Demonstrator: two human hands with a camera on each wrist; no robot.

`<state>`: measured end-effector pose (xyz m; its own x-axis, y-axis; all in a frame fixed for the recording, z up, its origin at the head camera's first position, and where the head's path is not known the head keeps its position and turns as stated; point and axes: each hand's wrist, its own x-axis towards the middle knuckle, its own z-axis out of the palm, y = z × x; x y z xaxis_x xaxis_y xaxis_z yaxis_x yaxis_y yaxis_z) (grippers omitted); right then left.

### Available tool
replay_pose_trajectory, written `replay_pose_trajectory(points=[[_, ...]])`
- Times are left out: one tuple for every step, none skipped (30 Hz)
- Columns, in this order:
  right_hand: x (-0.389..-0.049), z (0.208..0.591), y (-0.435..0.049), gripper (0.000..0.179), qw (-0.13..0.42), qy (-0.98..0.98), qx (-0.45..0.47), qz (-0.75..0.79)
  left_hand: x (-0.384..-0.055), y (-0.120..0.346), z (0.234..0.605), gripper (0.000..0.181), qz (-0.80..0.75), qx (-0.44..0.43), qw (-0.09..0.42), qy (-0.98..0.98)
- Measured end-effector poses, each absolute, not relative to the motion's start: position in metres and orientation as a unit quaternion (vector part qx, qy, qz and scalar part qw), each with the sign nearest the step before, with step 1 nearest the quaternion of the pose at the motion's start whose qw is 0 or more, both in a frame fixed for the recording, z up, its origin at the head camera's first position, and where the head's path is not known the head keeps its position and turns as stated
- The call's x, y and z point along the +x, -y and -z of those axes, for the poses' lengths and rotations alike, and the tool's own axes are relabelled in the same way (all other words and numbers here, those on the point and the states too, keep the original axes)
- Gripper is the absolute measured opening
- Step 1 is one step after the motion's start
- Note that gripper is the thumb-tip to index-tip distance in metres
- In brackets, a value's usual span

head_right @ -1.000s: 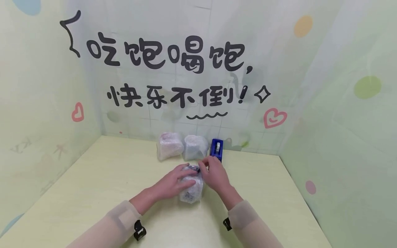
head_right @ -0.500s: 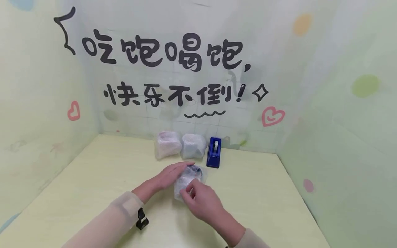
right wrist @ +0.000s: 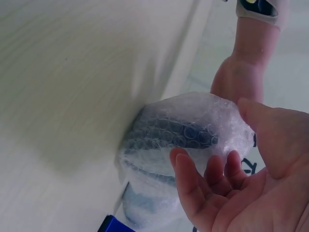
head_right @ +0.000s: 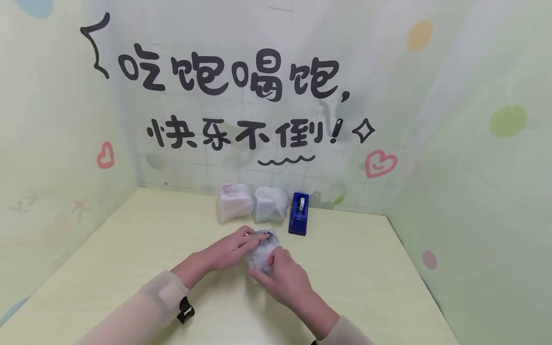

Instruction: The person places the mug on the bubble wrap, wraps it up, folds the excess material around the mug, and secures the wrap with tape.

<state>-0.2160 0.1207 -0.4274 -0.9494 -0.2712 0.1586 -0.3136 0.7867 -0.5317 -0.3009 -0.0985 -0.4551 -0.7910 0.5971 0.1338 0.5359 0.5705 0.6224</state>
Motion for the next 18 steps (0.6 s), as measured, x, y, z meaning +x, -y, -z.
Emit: replay_pose_trajectory(points=[[-0.217,0.428,-0.122,0.047,0.038,0.945,0.157,-0.286,-0.299,0.099,0.455,0.049,-0.329,0.317,0.042,-0.888],[-0.219,0.429,-0.123,0.045,0.04,0.945,0.158,-0.285,-0.298,0.1,0.455,0.048,-0.328,0.313,0.039,-0.891],[-0.22,0.429,-0.124,0.044,0.041,0.945,0.16,-0.284,-0.297,0.1,0.454,0.048,-0.323,0.31,0.035,-0.893],[-0.222,0.43,-0.125,0.042,0.042,0.944,0.162,-0.284,-0.295,0.101,0.454,0.048,-0.321,0.307,0.033,-0.895],[-0.223,0.43,-0.126,0.041,0.043,0.944,0.163,-0.285,-0.294,0.102,0.454,0.049,-0.322,0.303,0.032,-0.896],[-0.225,0.43,-0.128,0.039,0.045,0.943,0.164,-0.286,-0.293,0.103,0.454,0.05,-0.325,0.299,0.03,-0.897],[-0.227,0.431,-0.13,0.037,0.047,0.942,0.166,-0.288,-0.291,0.104,0.454,0.052,-0.325,0.294,0.027,-0.898],[-0.23,0.432,-0.131,0.036,0.05,0.941,0.168,-0.289,-0.29,0.106,0.453,0.055,-0.329,0.287,0.027,-0.899],[-0.232,0.433,-0.133,0.034,0.054,0.94,0.171,-0.29,-0.289,0.109,0.454,0.059,-0.333,0.284,0.025,-0.899],[-0.235,0.435,-0.135,0.032,0.059,0.938,0.175,-0.292,-0.288,0.111,0.454,0.063,-0.343,0.279,0.025,-0.896],[-0.238,0.437,-0.137,0.031,0.064,0.937,0.179,-0.294,-0.288,0.113,0.455,0.067,-0.355,0.275,0.024,-0.893],[-0.24,0.438,-0.139,0.03,0.068,0.935,0.182,-0.296,-0.288,0.115,0.456,0.07,-0.367,0.271,0.023,-0.89],[-0.243,0.439,-0.141,0.029,0.071,0.933,0.185,-0.3,-0.288,0.117,0.456,0.073,-0.378,0.268,0.022,-0.886],[-0.245,0.441,-0.143,0.028,0.072,0.932,0.186,-0.302,-0.289,0.119,0.457,0.074,-0.393,0.264,0.024,-0.88],[-0.247,0.442,-0.144,0.027,0.072,0.931,0.186,-0.304,-0.29,0.12,0.458,0.073,-0.405,0.264,0.025,-0.875],[-0.249,0.442,-0.145,0.027,0.072,0.931,0.183,-0.307,-0.291,0.121,0.458,0.071,-0.42,0.26,0.029,-0.869],[-0.25,0.443,-0.146,0.027,0.071,0.932,0.18,-0.307,-0.292,0.123,0.459,0.069,-0.43,0.256,0.034,-0.865],[-0.252,0.443,-0.146,0.027,0.068,0.932,0.176,-0.31,-0.293,0.124,0.459,0.066,-0.438,0.252,0.04,-0.862]])
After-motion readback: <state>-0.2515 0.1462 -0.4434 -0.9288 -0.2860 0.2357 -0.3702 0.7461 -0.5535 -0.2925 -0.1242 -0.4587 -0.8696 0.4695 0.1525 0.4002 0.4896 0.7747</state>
